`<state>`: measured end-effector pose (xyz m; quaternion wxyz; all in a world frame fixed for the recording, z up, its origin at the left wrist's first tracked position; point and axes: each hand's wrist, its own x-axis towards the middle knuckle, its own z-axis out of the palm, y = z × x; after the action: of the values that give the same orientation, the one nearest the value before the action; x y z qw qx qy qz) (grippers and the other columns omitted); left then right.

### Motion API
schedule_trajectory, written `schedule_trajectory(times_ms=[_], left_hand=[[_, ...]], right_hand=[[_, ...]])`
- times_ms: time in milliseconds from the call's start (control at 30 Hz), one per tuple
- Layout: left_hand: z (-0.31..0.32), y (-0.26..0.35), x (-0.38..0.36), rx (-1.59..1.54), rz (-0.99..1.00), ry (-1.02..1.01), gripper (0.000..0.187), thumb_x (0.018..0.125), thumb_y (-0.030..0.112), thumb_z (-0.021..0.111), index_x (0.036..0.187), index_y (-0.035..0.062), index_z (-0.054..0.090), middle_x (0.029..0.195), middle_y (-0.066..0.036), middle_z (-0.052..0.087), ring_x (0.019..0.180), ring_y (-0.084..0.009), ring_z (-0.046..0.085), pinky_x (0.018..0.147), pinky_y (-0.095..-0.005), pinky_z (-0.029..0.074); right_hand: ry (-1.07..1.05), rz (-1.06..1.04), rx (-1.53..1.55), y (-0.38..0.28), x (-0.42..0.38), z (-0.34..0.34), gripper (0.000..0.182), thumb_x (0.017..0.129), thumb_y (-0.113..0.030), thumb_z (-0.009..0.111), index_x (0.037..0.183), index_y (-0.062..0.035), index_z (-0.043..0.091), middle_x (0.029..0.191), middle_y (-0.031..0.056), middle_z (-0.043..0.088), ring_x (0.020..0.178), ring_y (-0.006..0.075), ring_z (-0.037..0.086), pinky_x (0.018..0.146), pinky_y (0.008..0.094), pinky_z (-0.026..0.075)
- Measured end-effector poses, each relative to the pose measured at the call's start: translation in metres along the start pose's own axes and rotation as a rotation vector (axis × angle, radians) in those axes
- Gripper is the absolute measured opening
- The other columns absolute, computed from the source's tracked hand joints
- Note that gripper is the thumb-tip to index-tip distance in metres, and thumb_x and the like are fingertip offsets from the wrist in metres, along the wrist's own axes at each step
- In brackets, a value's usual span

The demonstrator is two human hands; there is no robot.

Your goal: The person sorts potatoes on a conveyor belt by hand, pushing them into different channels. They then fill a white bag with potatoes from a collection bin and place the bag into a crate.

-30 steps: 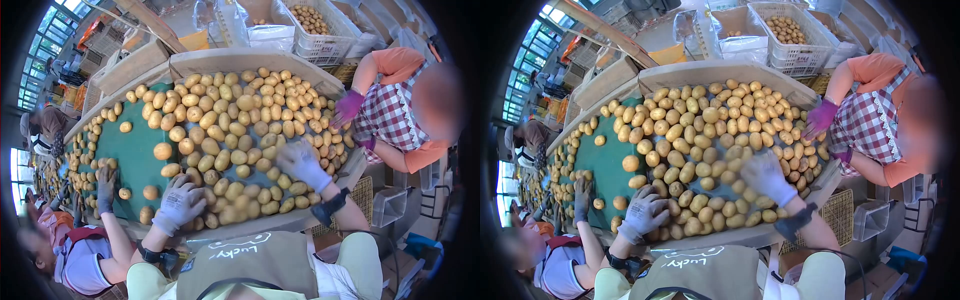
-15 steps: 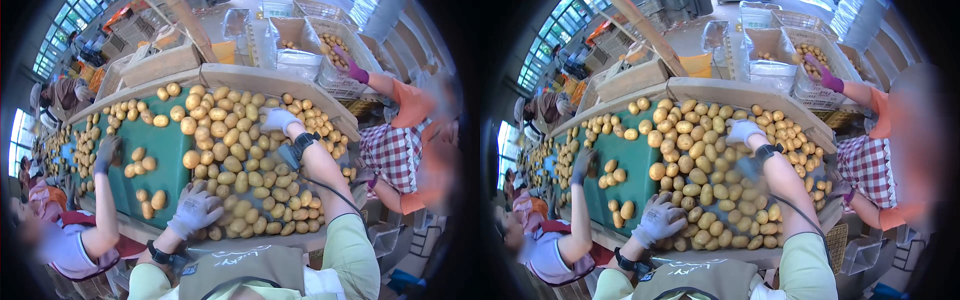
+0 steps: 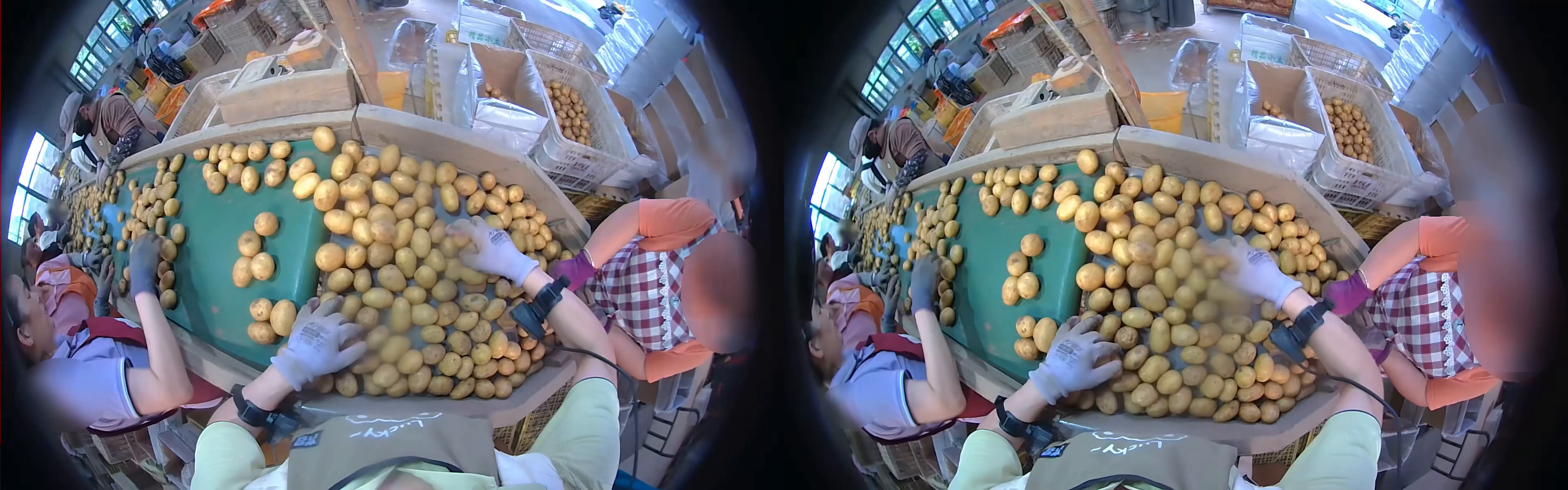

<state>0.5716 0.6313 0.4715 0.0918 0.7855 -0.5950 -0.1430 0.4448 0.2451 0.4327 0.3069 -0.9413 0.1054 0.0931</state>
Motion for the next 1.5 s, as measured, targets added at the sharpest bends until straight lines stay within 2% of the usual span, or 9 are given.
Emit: schedule_trajectory(times_ms=[200,367,700,800,967,1133,1300,1367,1500], left_hand=[[-0.004,0.005,-0.002,-0.008,-0.016,-0.034,0.035,0.086,0.045,0.073,0.106,0.0173,0.081,0.103,-0.009,0.075,0.130,-0.0347,0.059,0.109,-0.0607,0.042],[-0.011,0.008,0.004,0.015,-0.048,-0.063,0.035,0.085,0.045,0.074,0.106,0.0176,0.081,0.102,-0.007,0.075,0.129,-0.0355,0.059,0.109,-0.0607,0.042],[-0.005,0.004,0.005,0.035,-0.034,-0.043,0.034,0.087,0.046,0.073,0.105,0.0188,0.081,0.102,-0.008,0.075,0.127,-0.0393,0.061,0.107,-0.0624,0.044],[-0.004,-0.001,-0.002,-0.067,-0.008,0.042,0.036,0.088,0.048,0.072,0.107,0.0188,0.081,0.102,-0.009,0.075,0.131,-0.0400,0.059,0.108,-0.0630,0.042],[-0.011,0.000,0.008,-0.031,-0.051,-0.053,0.035,0.087,0.048,0.074,0.107,0.0201,0.081,0.100,-0.008,0.076,0.132,-0.0391,0.059,0.106,-0.0593,0.043],[-0.008,0.000,0.002,-0.047,-0.039,-0.054,0.039,0.090,0.048,0.069,0.112,0.0177,0.081,0.098,-0.008,0.077,0.131,-0.0359,0.059,0.103,-0.0594,0.044],[-0.009,0.002,-0.007,-0.129,0.023,-0.017,0.037,0.090,0.047,0.069,0.109,0.0174,0.081,0.098,-0.007,0.076,0.131,-0.0354,0.059,0.100,-0.0572,0.045],[-0.009,0.005,-0.002,-0.043,0.002,-0.078,0.036,0.089,0.047,0.069,0.108,0.0180,0.081,0.098,-0.007,0.076,0.127,-0.0349,0.060,0.097,-0.0540,0.046],[-0.014,0.012,0.007,-0.032,-0.053,-0.173,0.036,0.089,0.047,0.069,0.108,0.0188,0.081,0.095,-0.005,0.075,0.114,-0.0328,0.063,0.087,-0.0495,0.047]], right_hand=[[0.988,-0.200,-0.558,0.006,0.063,-0.087,0.047,0.095,-0.021,0.063,0.141,-0.0131,0.058,0.123,0.0177,0.070,0.108,0.0425,0.068,0.084,0.0544,0.058],[0.126,0.141,-0.228,-0.003,0.104,-0.001,0.061,0.087,-0.041,0.069,0.138,-0.0085,0.061,0.126,0.0280,0.069,0.116,0.0449,0.067,0.100,0.0514,0.053],[0.065,0.276,-0.070,-0.019,0.067,0.014,0.069,0.093,-0.054,0.061,0.143,-0.0060,0.057,0.130,0.0253,0.068,0.121,0.0411,0.066,0.102,0.0495,0.051],[0.011,-0.100,-0.452,-0.044,0.052,-0.030,0.053,0.096,-0.057,0.057,0.118,-0.0106,0.069,0.105,0.0203,0.074,0.099,0.0382,0.073,0.091,0.0507,0.055],[1.003,0.250,-0.388,0.016,0.071,-0.099,0.056,0.094,-0.026,0.070,0.143,-0.0022,0.058,0.127,0.0257,0.068,0.113,0.0415,0.068,0.095,0.0505,0.055],[-0.046,0.101,-0.159,-0.065,-0.014,0.019,0.080,0.088,-0.048,0.075,0.150,-0.0036,0.051,0.143,0.0239,0.060,0.130,0.0440,0.059,0.112,0.0479,0.047],[0.399,-0.340,-0.204,-0.017,-0.102,0.097,0.046,0.088,-0.042,0.071,0.126,-0.0168,0.071,0.132,0.0111,0.068,0.119,0.0305,0.068,0.092,0.0523,0.055],[0.091,0.244,-0.089,-0.004,-0.096,0.055,0.022,0.091,-0.027,0.069,0.109,-0.0158,0.074,0.115,0.0079,0.074,0.098,0.0350,0.073,0.084,0.0508,0.057],[0.318,0.187,-0.345,0.032,-0.044,0.056,0.022,0.089,-0.020,0.067,0.110,-0.0124,0.070,0.108,0.0103,0.075,0.089,0.0351,0.074,0.076,0.0497,0.057]])
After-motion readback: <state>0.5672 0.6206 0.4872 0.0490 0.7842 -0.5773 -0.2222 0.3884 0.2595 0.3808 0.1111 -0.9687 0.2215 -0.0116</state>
